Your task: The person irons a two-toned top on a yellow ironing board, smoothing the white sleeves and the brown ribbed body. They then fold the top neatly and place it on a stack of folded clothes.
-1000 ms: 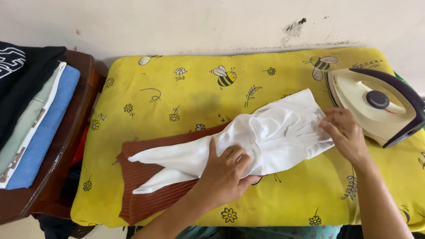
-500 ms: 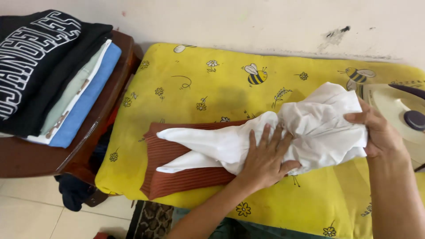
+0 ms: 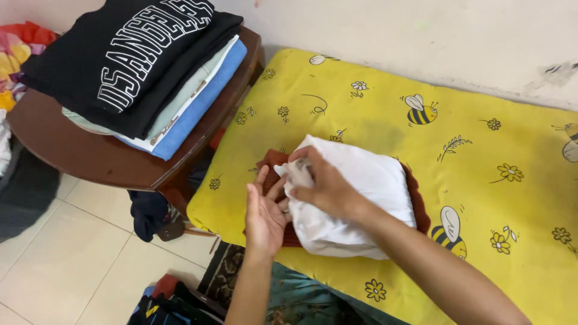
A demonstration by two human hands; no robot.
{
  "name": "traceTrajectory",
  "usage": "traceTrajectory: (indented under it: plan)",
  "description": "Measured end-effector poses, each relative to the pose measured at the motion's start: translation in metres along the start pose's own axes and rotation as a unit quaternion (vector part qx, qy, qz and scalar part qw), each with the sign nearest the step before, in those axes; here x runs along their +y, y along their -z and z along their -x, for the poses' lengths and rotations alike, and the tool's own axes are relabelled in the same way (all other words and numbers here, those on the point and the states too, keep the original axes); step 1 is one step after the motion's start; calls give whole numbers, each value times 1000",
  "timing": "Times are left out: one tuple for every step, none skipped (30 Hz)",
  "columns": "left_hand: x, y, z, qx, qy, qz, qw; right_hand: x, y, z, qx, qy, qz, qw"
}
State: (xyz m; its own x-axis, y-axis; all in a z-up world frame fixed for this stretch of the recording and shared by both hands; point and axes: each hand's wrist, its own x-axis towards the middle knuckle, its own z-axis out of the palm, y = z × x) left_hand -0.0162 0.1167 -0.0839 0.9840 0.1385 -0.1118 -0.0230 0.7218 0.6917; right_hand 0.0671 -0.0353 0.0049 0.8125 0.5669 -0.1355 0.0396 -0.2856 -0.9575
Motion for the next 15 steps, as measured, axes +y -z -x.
traceTrajectory:
  plan:
    - [-2,10,-7,18,-5,-18,1000,17,-16,-10,-15,-15,39,999]
    - [-4,20,-15,33,-10,-36,999,35,-30,-20,-27,-30,80,996]
    - [3,3,-4,31,-9,-36,999,24,-31,-8,-25,-30,80,996]
    - [11,-15,5,24,-28,-91,995,12,-29,2,-19,-21,27,999]
    - [19,-33,15,18,-48,-145,988,0,-28,12,-13,-11,-27,999]
    - [14,-17,7,19,-43,-144,988,-8,-14,26,-12,-16,-28,999]
    - [9,-2,-1,8,-60,-197,979,-16,1,39,39,45,5,998]
    - [2,12,-12,-7,-78,-246,966,-24,18,51,94,109,43,989]
    - [7,5,-8,-10,-76,-243,967,-17,36,62,97,106,46,989]
    - [12,-4,-4,-1,-81,-241,967,-11,55,71,163,137,98,972]
    - [16,-13,0,8,-87,-240,967,-6,75,80,228,168,149,948]
    - [16,-9,-2,7,-87,-237,968,-3,77,86,228,167,152,947]
    - [15,-7,-4,7,-108,-261,959,1,80,92,233,174,236,927]
    - [15,-3,-7,5,-129,-285,950,6,83,97,237,181,318,900]
    - [23,-19,-2,4,-130,-283,950,19,73,94,238,181,319,899]
